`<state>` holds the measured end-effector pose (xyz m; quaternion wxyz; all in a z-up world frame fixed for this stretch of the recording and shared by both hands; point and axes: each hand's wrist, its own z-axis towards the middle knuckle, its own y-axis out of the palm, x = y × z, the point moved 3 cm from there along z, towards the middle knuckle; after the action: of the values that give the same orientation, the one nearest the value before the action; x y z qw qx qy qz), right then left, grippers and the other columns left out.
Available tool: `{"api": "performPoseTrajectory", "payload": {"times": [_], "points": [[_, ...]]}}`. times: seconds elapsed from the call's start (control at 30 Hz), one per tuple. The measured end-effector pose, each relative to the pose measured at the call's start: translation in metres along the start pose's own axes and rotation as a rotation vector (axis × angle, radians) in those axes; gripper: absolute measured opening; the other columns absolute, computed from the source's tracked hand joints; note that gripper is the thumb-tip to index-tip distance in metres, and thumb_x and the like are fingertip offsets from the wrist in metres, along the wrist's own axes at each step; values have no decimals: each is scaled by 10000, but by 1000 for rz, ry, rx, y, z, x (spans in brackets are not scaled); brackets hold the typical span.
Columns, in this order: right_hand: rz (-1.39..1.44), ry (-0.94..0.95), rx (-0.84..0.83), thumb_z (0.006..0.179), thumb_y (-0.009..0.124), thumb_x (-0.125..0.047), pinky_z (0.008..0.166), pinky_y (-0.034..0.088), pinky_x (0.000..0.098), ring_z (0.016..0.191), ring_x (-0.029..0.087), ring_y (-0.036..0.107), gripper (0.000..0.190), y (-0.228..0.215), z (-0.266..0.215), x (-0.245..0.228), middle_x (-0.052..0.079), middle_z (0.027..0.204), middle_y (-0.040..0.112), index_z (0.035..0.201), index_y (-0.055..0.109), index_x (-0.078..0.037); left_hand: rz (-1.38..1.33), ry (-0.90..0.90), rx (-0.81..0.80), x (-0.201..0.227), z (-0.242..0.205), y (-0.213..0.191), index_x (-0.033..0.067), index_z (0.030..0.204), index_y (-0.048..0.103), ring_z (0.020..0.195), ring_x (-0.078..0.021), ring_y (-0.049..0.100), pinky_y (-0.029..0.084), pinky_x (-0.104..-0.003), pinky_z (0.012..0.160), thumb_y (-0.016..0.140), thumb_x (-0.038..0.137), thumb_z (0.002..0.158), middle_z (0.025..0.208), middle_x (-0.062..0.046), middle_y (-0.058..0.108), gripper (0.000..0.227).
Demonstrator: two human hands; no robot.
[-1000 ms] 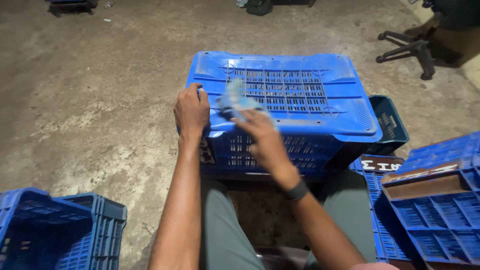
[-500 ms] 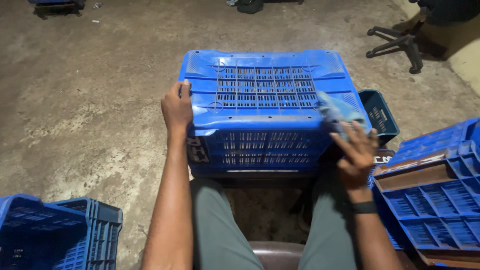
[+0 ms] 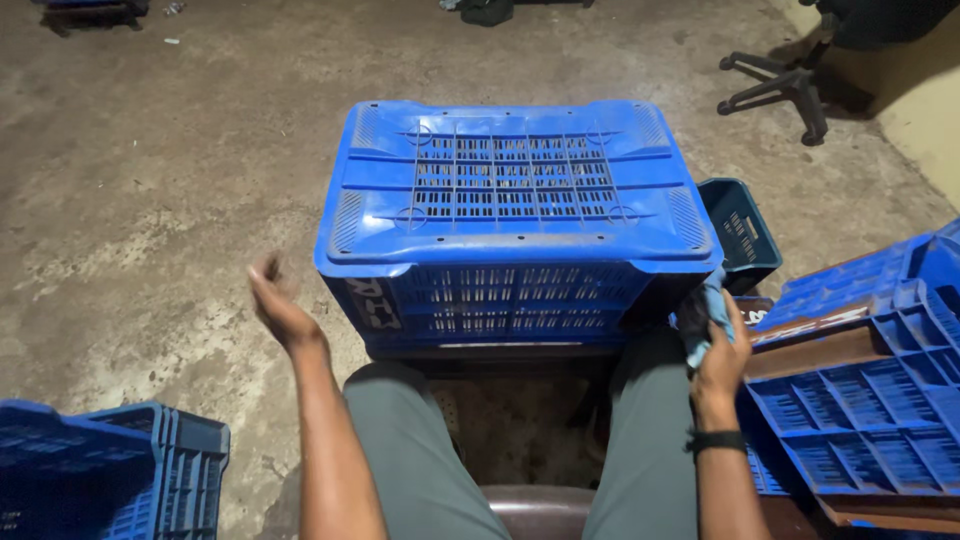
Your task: The person wipes a blue plastic crate with a cloth. They clean the top surface, sides, and interior of the crate, turning it over to reach different areas.
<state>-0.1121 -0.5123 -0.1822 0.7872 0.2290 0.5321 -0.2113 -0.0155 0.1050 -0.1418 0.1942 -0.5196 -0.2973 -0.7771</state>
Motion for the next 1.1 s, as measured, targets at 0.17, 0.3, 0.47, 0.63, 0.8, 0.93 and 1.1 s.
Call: {"api": "performPoseTrajectory", "payload": {"times": [0.17, 0.3, 0.47, 0.63, 0.8, 0.93, 1.1], "points": [[180, 362, 66, 1081, 456, -50, 808, 436, 407, 937, 314, 521, 379, 24, 23, 52, 161, 1054, 559, 1411, 601, 66, -158, -171, -229, -45, -53, 23, 17, 1496, 471, 1340, -218, 462, 328, -368, 1123, 363, 627, 1058, 1464, -71, 519, 759], [229, 122, -23, 1033, 442, -76, 1000, 473, 262, 1152, 162, 617, 404, 35, 48, 18, 72, 1272, 658, 1376, 614, 51, -112, -155, -341, 17, -47, 48, -1, 1538, 389, 1452, -216, 404, 286, -349, 1199, 385, 653, 1040, 1555, -63, 456, 822], [176, -70, -118, 997, 507, -37, 1018, 500, 252, 1135, 143, 646, 430, 63, 89, -88, 76, 1274, 685, 1403, 609, 57, 134, 7, -513, 116, -15, 67, -27, 1338, 584, 1130, -218, 601, 488, -372, 967, 414, 624, 1033, 1287, -159, 581, 739], [133, -91, -317, 997, 503, -5, 997, 522, 206, 1131, 111, 673, 447, 73, 119, -175, 79, 1313, 695, 1424, 622, 50, 374, 86, -593, 145, 50, 62, -32, 1095, 689, 886, -166, 620, 510, -343, 807, 396, 558, 1113, 1023, -124, 689, 659], [85, -13, -411, 986, 532, -16, 893, 528, 163, 1044, 61, 679, 444, 91, 135, -173, 47, 1260, 708, 1419, 620, 27, 484, -221, -632, 84, 104, 66, -41, 1077, 726, 803, -155, 627, 513, -370, 734, 464, 414, 1079, 924, -72, 728, 525], [-154, -32, -368, 996, 578, -31, 736, 480, 203, 856, 81, 577, 440, 103, 147, -163, 37, 1153, 707, 1427, 661, -29, 699, -111, -688, 53, 138, 81, -87, 1084, 707, 858, -268, 638, 499, -457, 778, 374, 447, 1103, 959, -193, 729, 629], [-420, -288, -439, 974, 586, -5, 926, 491, 270, 1070, 154, 642, 464, 95, 126, -202, 109, 1228, 741, 1432, 652, -37, 920, 126, -674, 65, 148, 114, -98, 1185, 654, 1168, -515, 569, 427, -527, 977, 335, 587, 1100, 1159, -369, 633, 761]]}}
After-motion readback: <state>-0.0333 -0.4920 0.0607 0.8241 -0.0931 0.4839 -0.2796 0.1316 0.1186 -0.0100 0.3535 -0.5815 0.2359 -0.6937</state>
